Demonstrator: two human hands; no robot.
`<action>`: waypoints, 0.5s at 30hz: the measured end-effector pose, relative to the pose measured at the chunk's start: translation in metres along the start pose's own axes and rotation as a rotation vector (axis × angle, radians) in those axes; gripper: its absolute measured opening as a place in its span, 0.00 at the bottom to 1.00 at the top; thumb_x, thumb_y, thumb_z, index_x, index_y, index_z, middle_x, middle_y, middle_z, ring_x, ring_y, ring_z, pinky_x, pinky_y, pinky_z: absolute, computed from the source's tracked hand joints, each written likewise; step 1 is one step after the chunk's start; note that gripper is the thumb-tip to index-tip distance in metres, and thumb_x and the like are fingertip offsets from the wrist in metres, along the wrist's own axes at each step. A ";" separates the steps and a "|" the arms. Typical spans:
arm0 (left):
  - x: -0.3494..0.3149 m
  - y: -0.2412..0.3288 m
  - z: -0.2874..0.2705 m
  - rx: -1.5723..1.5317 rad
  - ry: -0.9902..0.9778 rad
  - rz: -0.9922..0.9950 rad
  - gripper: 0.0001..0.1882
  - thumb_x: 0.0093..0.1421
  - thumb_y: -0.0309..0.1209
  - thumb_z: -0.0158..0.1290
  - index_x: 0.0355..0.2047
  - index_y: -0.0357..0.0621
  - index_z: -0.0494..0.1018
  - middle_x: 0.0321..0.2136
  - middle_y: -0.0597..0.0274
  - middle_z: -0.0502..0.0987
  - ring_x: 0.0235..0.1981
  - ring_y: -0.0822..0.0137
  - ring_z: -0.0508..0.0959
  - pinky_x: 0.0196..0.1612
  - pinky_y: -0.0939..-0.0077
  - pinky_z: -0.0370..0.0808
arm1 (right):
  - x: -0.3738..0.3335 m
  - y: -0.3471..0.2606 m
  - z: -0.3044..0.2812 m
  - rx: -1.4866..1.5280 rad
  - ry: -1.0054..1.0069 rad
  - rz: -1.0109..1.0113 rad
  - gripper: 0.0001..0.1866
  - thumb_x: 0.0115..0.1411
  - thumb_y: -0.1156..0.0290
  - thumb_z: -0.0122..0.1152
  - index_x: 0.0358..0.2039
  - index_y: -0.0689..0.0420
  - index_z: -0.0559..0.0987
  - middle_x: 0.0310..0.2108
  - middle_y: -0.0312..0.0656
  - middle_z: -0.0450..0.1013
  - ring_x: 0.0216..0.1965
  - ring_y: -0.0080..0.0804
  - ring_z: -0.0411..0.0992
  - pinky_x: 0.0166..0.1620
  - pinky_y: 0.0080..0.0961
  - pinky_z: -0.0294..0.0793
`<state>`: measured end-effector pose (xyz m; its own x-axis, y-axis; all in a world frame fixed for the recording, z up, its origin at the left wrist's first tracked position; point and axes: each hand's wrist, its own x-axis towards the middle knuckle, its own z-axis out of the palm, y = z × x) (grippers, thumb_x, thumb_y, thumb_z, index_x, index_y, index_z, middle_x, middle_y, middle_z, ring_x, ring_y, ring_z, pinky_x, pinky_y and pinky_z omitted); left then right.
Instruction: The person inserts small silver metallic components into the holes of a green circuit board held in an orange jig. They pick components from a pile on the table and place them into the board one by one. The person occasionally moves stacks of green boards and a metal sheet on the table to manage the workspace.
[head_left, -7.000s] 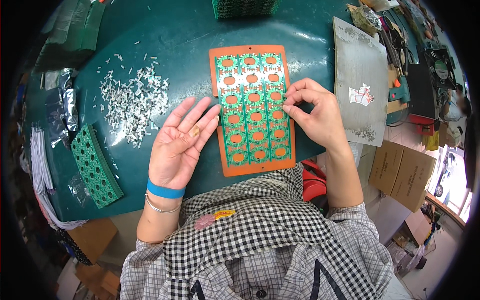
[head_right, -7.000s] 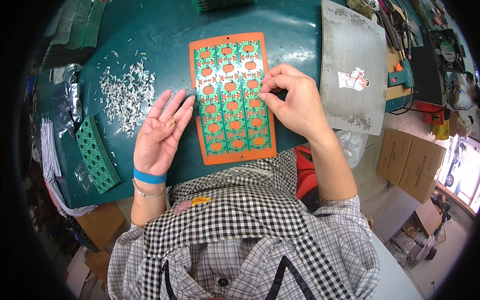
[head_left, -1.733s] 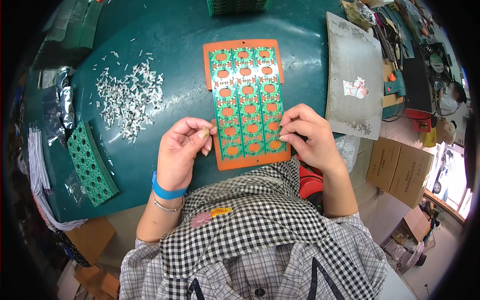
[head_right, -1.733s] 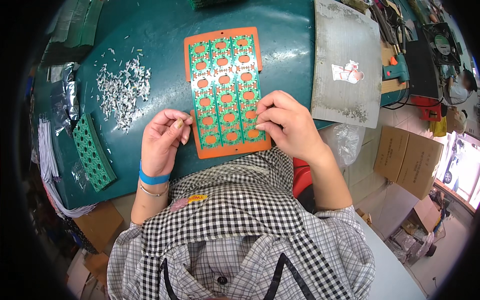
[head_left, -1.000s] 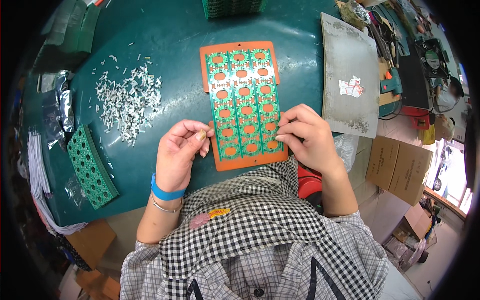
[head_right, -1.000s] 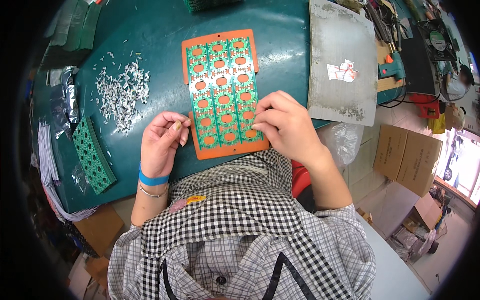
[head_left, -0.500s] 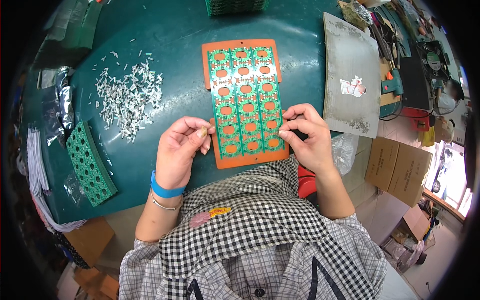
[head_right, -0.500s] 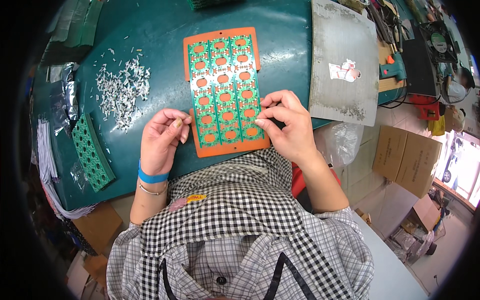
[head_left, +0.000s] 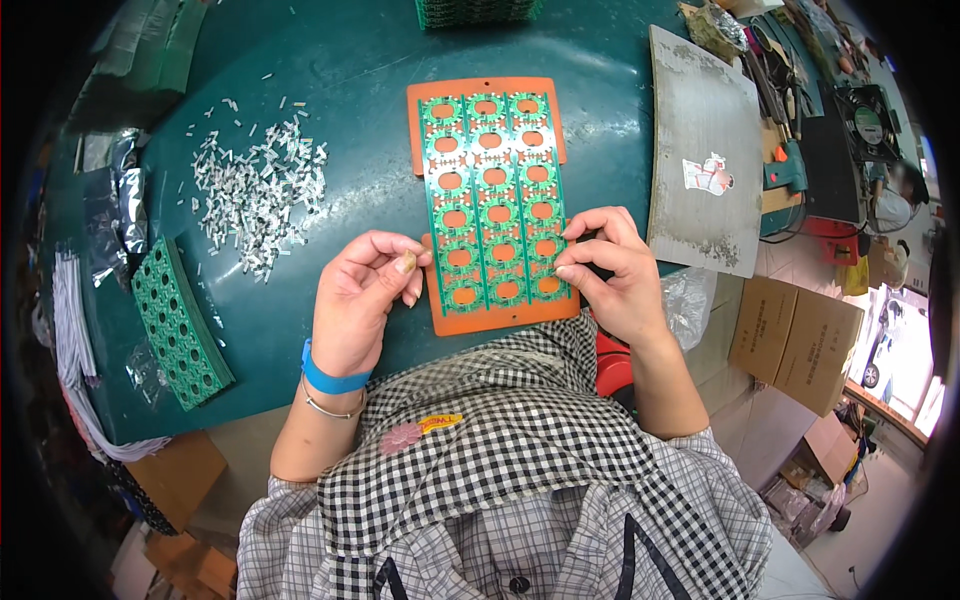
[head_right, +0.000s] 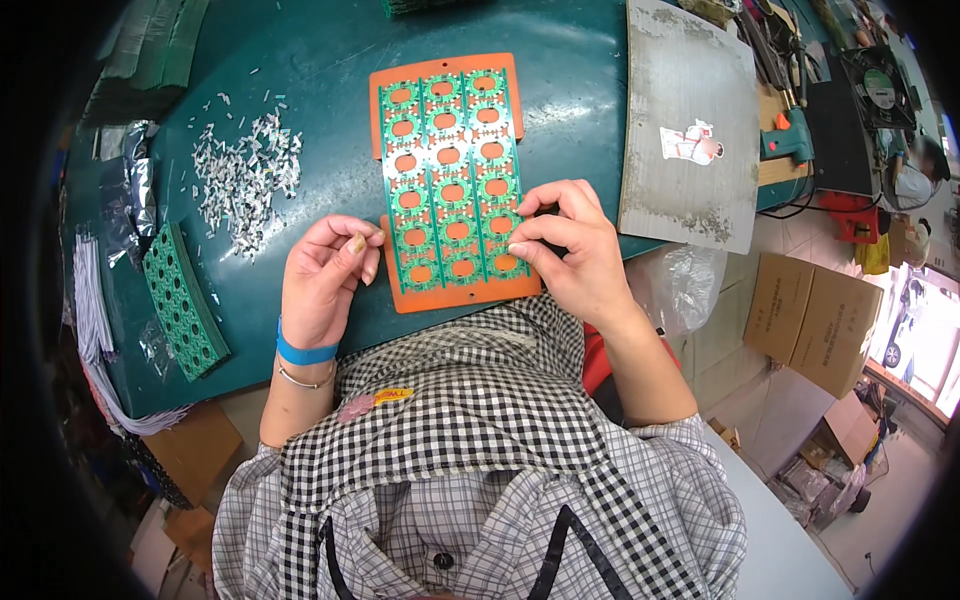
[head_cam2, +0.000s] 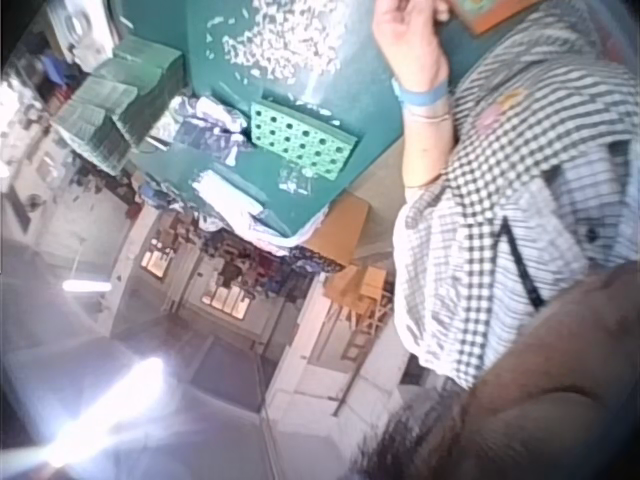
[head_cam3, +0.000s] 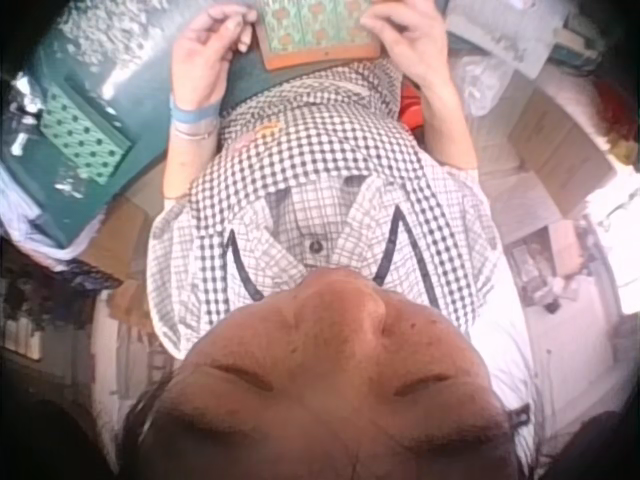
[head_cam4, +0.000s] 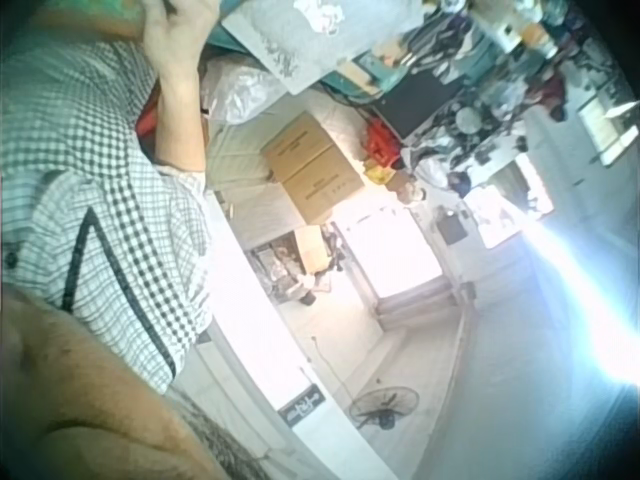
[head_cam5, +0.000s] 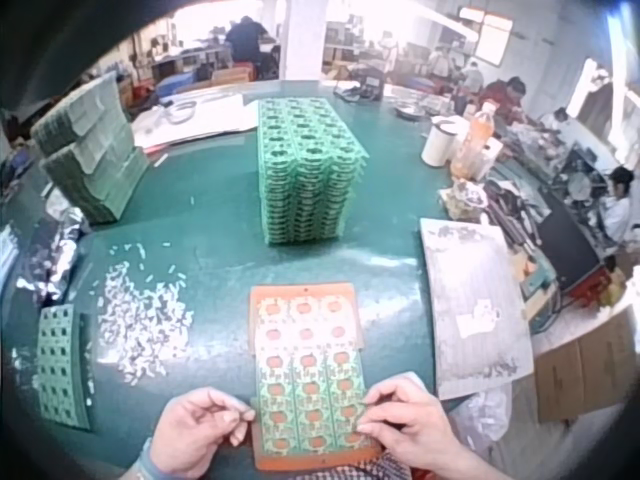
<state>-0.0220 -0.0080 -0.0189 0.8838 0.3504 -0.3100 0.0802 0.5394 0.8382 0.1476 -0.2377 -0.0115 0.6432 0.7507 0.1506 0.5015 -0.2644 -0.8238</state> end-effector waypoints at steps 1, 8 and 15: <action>0.000 0.000 0.000 -0.001 -0.001 0.002 0.06 0.66 0.25 0.51 0.41 0.36 0.74 0.37 0.57 0.79 0.28 0.75 0.71 0.33 0.83 0.69 | 0.000 0.000 0.000 -0.006 -0.001 -0.002 0.07 0.46 0.81 0.71 0.27 0.56 0.82 0.39 0.35 0.72 0.42 0.32 0.67 0.41 0.26 0.70; 0.000 -0.001 -0.001 0.004 0.002 0.001 0.06 0.66 0.25 0.51 0.41 0.36 0.73 0.38 0.57 0.79 0.28 0.75 0.71 0.33 0.83 0.69 | -0.001 -0.001 -0.002 0.027 -0.013 0.052 0.07 0.46 0.79 0.71 0.27 0.55 0.83 0.39 0.35 0.72 0.42 0.31 0.68 0.40 0.25 0.71; -0.001 0.000 0.000 0.015 0.001 -0.001 0.06 0.67 0.25 0.51 0.41 0.35 0.73 0.37 0.58 0.78 0.28 0.75 0.71 0.33 0.83 0.69 | 0.000 -0.001 0.000 -0.026 0.004 -0.006 0.07 0.46 0.78 0.72 0.27 0.55 0.83 0.37 0.34 0.73 0.42 0.32 0.68 0.40 0.26 0.72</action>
<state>-0.0225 -0.0086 -0.0187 0.8832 0.3510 -0.3111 0.0875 0.5284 0.8445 0.1472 -0.2376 -0.0106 0.6426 0.7499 0.1574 0.5199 -0.2759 -0.8084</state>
